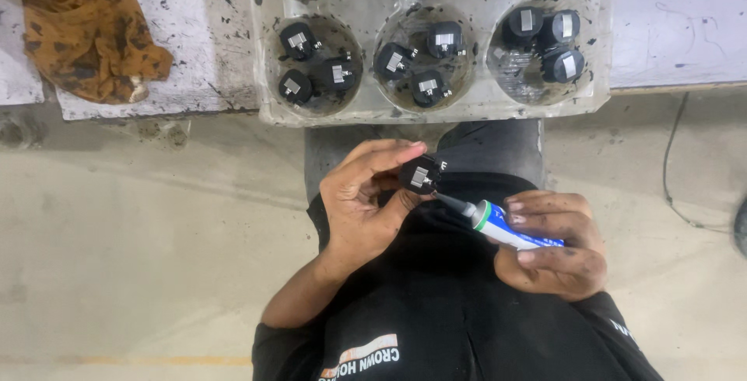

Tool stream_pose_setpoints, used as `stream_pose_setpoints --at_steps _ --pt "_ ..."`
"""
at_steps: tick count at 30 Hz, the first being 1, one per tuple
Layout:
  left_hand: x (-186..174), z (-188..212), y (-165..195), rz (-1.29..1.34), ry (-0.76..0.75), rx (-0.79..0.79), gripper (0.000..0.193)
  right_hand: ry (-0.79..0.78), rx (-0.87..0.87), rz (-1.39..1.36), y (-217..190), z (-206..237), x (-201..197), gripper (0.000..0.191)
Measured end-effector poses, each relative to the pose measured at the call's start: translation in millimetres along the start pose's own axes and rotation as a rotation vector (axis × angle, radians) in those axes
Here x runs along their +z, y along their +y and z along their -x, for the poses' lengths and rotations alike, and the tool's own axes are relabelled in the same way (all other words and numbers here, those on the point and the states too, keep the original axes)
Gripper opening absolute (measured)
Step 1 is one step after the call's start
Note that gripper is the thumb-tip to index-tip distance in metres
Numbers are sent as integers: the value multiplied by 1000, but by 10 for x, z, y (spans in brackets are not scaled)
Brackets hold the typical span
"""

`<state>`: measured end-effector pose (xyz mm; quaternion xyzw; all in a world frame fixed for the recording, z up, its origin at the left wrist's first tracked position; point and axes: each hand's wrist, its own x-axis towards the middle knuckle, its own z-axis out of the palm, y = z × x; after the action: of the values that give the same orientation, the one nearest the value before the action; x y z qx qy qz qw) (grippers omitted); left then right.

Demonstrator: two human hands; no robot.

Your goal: The person sits on the floor and applies adhesive from a tube onto black plug-shaped components one at a time, then places each treated component into a plastic tray holding many similar components. Midway they wipe the tube with a cloth before resuming applying adhesive.

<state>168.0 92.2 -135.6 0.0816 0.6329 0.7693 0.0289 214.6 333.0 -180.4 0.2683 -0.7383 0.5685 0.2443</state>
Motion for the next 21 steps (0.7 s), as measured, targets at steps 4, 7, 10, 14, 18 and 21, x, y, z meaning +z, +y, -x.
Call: stream_pose_setpoints --at_steps 4,7,10,14,18,21 --pt "-23 -2 -22 21 -23 -4 46 -14 -1 81 3 11 14 49" --pt "-37 -3 -25 8 -36 -20 47 -47 -8 105 10 -9 11 46" --pt "-51 -9 -33 23 -41 -44 48 -65 -5 93 23 -44 12 41" --pt "-83 -40 -75 18 -58 -65 50 -76 12 55 38 -81 22 37" --pt "-109 -50 -108 47 -62 -102 50 -101 51 101 27 -83 11 34" --pt "-114 -52 -114 76 -50 -136 51 -108 61 100 37 -72 9 33"
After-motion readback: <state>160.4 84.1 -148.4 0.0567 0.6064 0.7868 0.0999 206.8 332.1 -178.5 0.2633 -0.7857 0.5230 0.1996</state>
